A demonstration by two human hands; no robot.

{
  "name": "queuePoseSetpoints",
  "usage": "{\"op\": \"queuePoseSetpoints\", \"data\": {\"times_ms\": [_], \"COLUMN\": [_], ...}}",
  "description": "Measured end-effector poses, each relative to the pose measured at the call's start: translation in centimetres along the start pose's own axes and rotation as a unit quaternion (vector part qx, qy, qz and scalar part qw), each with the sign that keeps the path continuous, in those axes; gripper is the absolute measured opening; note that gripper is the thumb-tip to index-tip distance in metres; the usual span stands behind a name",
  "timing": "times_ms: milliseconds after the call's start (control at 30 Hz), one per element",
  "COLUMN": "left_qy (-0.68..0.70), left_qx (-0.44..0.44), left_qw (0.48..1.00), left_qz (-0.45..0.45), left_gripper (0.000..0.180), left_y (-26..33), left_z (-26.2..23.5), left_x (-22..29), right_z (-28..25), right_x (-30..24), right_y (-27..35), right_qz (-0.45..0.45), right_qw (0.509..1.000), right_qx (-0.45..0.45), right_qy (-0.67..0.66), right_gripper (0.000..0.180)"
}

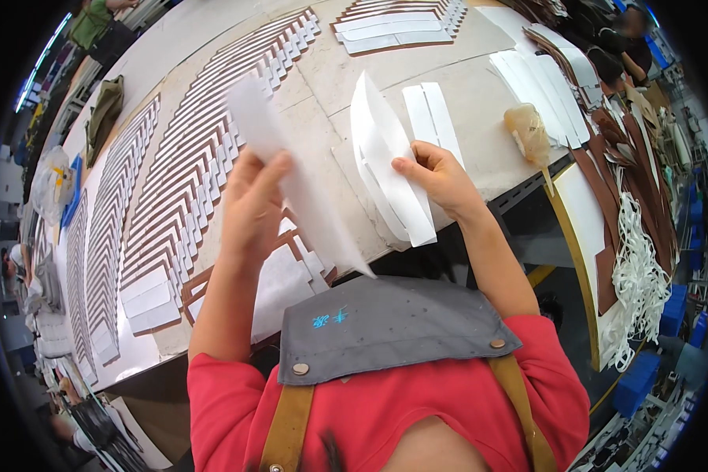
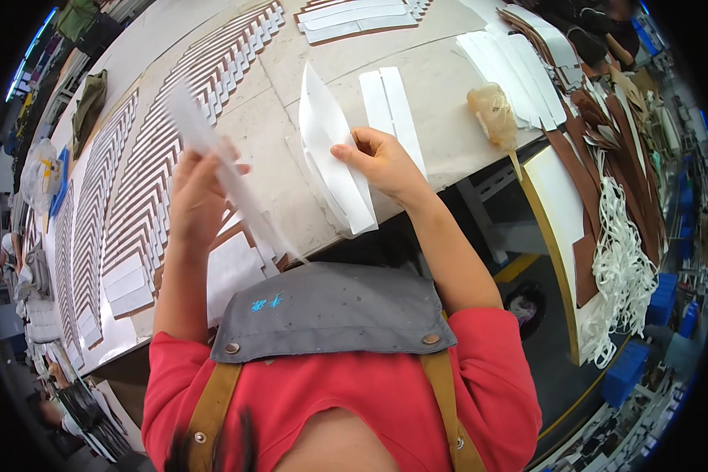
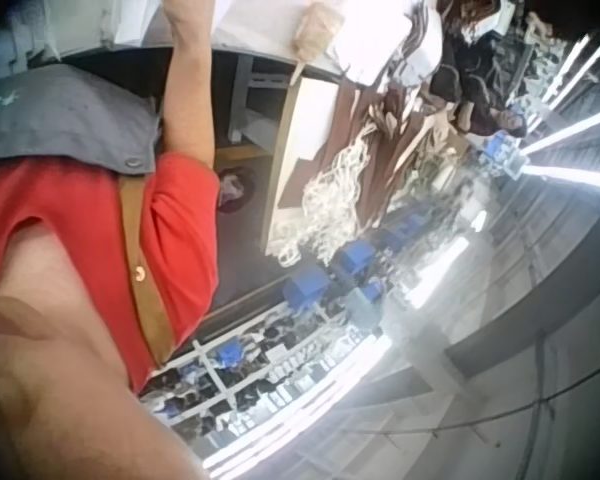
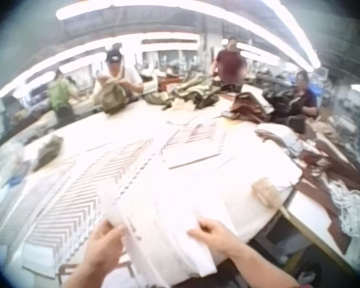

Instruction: The person assembles leather goods by applying glue to white rectangular inserts and attaching them to brown leather frames. They work at a table in a factory setting, handling the materials one by one and stacking the finished units.

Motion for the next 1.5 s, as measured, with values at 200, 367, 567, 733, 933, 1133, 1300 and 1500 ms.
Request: {"op": "queuePoseSetpoints", "data": {"times_ms": [200,367,567,733,933,1133,1300,1500], "left_qy": [0.029,0.016,-0.087,-0.131,0.043,-0.174,-0.22,-0.235], "left_qx": [-0.042,-0.031,-0.029,-0.013,0.037,0.053,-0.022,-0.054], "left_qw": [0.988,0.996,0.996,0.991,0.994,0.981,0.967,0.966], "left_qz": [-0.148,-0.087,-0.004,0.0,0.095,0.067,-0.128,-0.099], "left_gripper": [0.036,0.032,0.022,0.02,0.018,0.021,0.032,0.035], "left_y": [1.5,1.3,1.4,1.5,0.2,-1.7,-0.7,-1.0], "left_z": [2.6,3.2,2.5,1.6,-1.0,-1.9,-3.2,-3.1], "left_x": [-5.8,-5.4,-5.0,-4.1,2.6,2.1,-10.0,-9.6], "right_z": [2.0,1.1,1.8,2.5,-0.8,-1.6,-1.5,-2.3], "right_x": [-2.0,-1.7,-3.2,-3.6,1.8,2.2,0.6,0.5], "right_y": [1.1,1.2,2.5,2.7,-1.3,-2.6,-3.6,-4.8], "right_qz": [-0.049,-0.111,-0.153,-0.177,0.018,0.135,0.064,0.07], "right_qw": [0.998,0.987,0.962,0.949,0.996,0.976,0.951,0.949], "right_qx": [0.004,0.071,0.136,0.134,0.044,0.039,0.015,-0.025], "right_qy": [0.025,0.088,0.182,0.223,0.078,0.164,0.301,0.305], "right_gripper": [0.026,0.029,0.029,0.029,0.031,0.025,0.016,0.051]}}
Point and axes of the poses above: each hand's wrist, its own y-axis away from the middle knuckle, its own z-axis out of the palm, x = y × z, the point moved 8 cm from there along -y, towards the middle knuckle, and after that the axes turned 14 degrees about z, right-handed, at the moved point
